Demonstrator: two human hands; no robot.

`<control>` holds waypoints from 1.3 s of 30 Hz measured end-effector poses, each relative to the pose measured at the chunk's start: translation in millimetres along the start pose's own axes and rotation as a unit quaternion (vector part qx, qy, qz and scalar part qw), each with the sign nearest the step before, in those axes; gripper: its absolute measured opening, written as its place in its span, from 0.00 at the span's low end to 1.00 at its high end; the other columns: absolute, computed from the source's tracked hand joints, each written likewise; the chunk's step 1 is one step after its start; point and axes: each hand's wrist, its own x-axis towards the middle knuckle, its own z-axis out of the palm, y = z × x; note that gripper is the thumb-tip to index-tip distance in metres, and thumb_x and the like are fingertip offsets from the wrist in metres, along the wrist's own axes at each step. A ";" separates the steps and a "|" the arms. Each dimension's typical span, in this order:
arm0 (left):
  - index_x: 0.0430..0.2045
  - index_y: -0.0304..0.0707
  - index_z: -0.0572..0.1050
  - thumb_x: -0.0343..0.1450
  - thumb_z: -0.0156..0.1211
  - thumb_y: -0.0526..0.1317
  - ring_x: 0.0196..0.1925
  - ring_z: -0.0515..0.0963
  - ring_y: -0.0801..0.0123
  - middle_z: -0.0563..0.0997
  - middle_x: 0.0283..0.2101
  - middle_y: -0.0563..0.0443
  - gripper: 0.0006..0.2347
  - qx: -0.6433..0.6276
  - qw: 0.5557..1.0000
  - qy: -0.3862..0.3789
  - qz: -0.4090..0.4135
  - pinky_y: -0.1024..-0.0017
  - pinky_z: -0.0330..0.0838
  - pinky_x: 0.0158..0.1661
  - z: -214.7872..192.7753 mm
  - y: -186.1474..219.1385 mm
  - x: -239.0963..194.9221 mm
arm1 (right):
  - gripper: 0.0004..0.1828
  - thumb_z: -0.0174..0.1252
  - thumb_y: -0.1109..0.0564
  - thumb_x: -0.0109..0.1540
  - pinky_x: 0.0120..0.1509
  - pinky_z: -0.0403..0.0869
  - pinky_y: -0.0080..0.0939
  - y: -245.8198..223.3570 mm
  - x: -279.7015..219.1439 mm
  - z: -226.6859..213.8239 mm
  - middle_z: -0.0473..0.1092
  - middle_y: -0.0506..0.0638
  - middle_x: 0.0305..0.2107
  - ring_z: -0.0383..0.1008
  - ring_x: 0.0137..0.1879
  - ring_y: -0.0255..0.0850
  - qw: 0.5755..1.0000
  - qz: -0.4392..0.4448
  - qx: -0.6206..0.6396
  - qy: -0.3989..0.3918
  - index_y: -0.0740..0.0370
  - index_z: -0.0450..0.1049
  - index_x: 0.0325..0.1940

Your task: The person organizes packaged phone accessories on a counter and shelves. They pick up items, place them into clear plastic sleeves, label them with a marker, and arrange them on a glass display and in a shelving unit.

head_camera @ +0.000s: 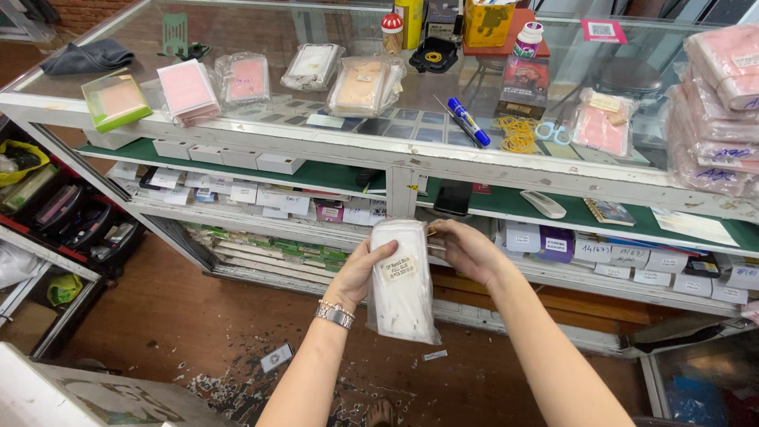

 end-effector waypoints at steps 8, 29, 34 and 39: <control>0.56 0.33 0.71 0.68 0.67 0.40 0.47 0.84 0.65 0.83 0.49 0.42 0.22 0.182 0.982 0.039 0.017 0.67 0.81 0.45 -9.1 6.8 -31.6 | 0.27 0.47 0.42 0.74 0.47 0.72 0.40 11.1 -24.8 3.8 0.63 0.44 0.23 0.65 0.27 0.34 0.984 -0.069 0.121 -0.109 0.71 0.76 0.55; 0.70 0.25 0.53 0.60 0.75 0.35 0.49 0.83 0.68 0.81 0.54 0.36 0.43 0.160 0.967 0.153 0.129 0.73 0.78 0.48 6.8 12.0 -23.5 | 0.18 0.56 0.48 0.69 0.32 0.67 0.39 28.2 -19.0 29.5 0.75 0.55 0.28 0.73 0.29 0.38 0.905 -0.137 -0.380 0.132 0.66 0.73 0.53; 0.70 0.22 0.52 0.61 0.75 0.38 0.53 0.81 0.67 0.80 0.56 0.36 0.44 0.208 0.964 0.104 0.126 0.74 0.77 0.51 20.9 20.5 -0.4 | 0.20 0.58 0.52 0.65 0.53 0.72 0.33 31.1 -7.5 40.6 0.76 0.48 0.45 0.74 0.50 0.31 0.949 -0.189 -0.241 0.080 0.61 0.72 0.60; 0.71 0.22 0.46 0.66 0.70 0.39 0.59 0.78 0.65 0.75 0.61 0.34 0.43 0.163 0.975 0.109 0.101 0.74 0.75 0.53 29.8 15.8 31.3 | 0.21 0.60 0.54 0.64 0.52 0.72 0.39 6.1 5.0 34.2 0.75 0.53 0.47 0.75 0.49 0.37 0.962 -0.178 -0.137 0.158 0.67 0.73 0.58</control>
